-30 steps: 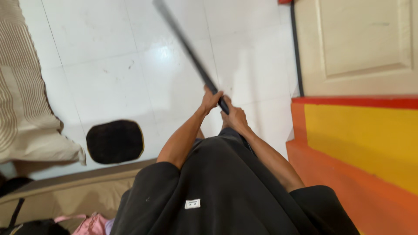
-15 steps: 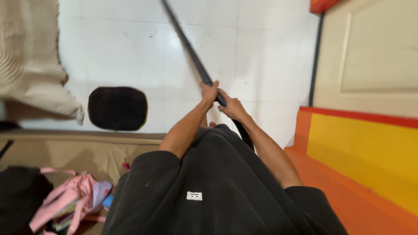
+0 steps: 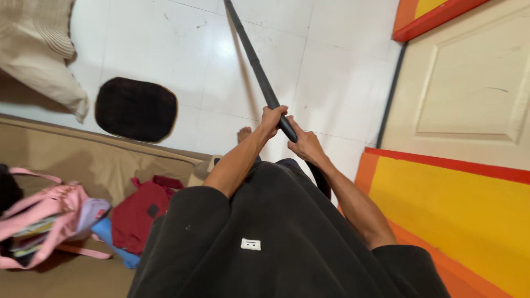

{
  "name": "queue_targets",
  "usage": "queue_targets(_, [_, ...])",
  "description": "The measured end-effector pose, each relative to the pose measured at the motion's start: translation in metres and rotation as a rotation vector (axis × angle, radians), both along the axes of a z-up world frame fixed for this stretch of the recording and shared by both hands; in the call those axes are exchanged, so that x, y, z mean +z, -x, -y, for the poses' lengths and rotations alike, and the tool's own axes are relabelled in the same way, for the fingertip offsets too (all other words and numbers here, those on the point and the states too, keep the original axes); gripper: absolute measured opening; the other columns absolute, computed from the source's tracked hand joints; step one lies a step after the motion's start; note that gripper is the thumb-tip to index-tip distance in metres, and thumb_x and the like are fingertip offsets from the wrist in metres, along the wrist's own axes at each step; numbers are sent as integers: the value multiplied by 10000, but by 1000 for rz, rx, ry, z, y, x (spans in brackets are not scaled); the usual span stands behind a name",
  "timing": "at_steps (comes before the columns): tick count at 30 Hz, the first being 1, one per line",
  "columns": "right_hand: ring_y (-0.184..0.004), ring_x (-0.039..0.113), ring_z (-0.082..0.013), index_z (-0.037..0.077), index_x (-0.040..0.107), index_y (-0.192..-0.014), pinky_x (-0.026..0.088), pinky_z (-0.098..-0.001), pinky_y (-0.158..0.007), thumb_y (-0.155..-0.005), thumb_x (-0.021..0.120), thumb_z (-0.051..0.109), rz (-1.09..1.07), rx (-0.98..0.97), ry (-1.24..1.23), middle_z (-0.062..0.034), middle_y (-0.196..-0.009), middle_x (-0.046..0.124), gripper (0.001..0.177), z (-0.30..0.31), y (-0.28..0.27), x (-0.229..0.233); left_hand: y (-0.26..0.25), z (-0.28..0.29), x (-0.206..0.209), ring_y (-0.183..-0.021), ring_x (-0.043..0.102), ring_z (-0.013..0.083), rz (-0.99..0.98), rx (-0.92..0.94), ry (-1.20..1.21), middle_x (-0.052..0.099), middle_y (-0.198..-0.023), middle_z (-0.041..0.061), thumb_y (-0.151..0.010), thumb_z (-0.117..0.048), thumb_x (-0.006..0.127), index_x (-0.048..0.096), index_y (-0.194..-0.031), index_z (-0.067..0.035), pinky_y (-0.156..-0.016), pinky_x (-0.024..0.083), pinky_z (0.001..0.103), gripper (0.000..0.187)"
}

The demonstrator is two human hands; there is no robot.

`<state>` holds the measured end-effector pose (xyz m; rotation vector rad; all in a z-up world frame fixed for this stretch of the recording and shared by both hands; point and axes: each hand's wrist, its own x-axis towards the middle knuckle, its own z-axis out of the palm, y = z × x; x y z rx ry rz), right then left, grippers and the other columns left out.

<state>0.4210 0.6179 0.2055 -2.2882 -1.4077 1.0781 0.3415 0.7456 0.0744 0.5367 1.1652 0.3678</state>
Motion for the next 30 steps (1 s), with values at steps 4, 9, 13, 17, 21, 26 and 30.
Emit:
queue_targets(4, [-721, 717, -418, 239, 285, -1611, 565, -483, -721, -780, 654, 224, 16, 114, 70, -269, -804, 713, 909, 37, -16, 23, -19, 49, 6, -729, 715, 307, 24, 126, 65, 573, -947, 193, -822, -45, 685, 286, -1260, 140, -551, 632, 374, 620])
queue_targets(9, [-657, 736, -389, 261, 289, -1604, 602, -467, -663, -787, 630, 276, -151, 162, 184, -239, -788, 716, 885, 94, -17, 40, -6, 120, -19, -747, 688, 284, -68, 303, -16, 596, -974, 220, -847, -29, 721, 312, -1224, 170, -556, 639, 381, 591])
queue_targets(13, [-689, 710, -362, 239, 317, -1603, 573, -462, -669, -796, 674, 262, -48, 233, 65, -236, -809, 714, 883, 148, -13, 27, 9, 175, -1, -710, 728, 317, 44, 423, 87, 567, -954, 227, -833, 32, 661, 245, -1215, 84, -577, 648, 377, 567])
queue_targets(17, [-692, 717, -381, 229, 343, -1592, 574, -460, -694, -784, 686, 239, -104, 305, 53, -262, -799, 710, 877, 183, -10, 24, 17, 225, 13, -655, 706, 283, 195, 525, 8, 585, -892, 189, -862, -27, 706, 419, -1145, 176, -498, 599, 366, 451])
queue_targets(21, [-708, 732, -406, 267, 332, -1582, 574, -488, -678, -770, 656, 227, -120, 341, 129, -255, -815, 721, 876, 204, -4, 9, 31, 254, 9, -661, 676, 268, 49, 652, 33, 593, -875, 170, -848, 9, 662, 399, -1111, 68, -526, 590, 371, 376])
queue_targets(26, [-761, 714, -434, 291, 345, -1586, 568, -488, -725, -781, 710, 253, 0, 349, 4, -261, -841, 719, 885, 198, 36, -19, 74, 234, -14, -654, 677, 267, 115, 643, 40, 596, -858, 188, -832, 38, 677, 464, -1029, 101, -520, 579, 362, 297])
queue_targets(30, [-711, 701, -427, 277, 302, -1604, 554, -494, -698, -758, 672, 204, -107, 373, 38, -256, -783, 705, 926, 206, 38, -8, 74, 253, -17, -595, 643, 244, 145, 631, 7, 572, -817, 176, -825, 26, 677, 488, -985, 100, -476, 548, 359, 258])
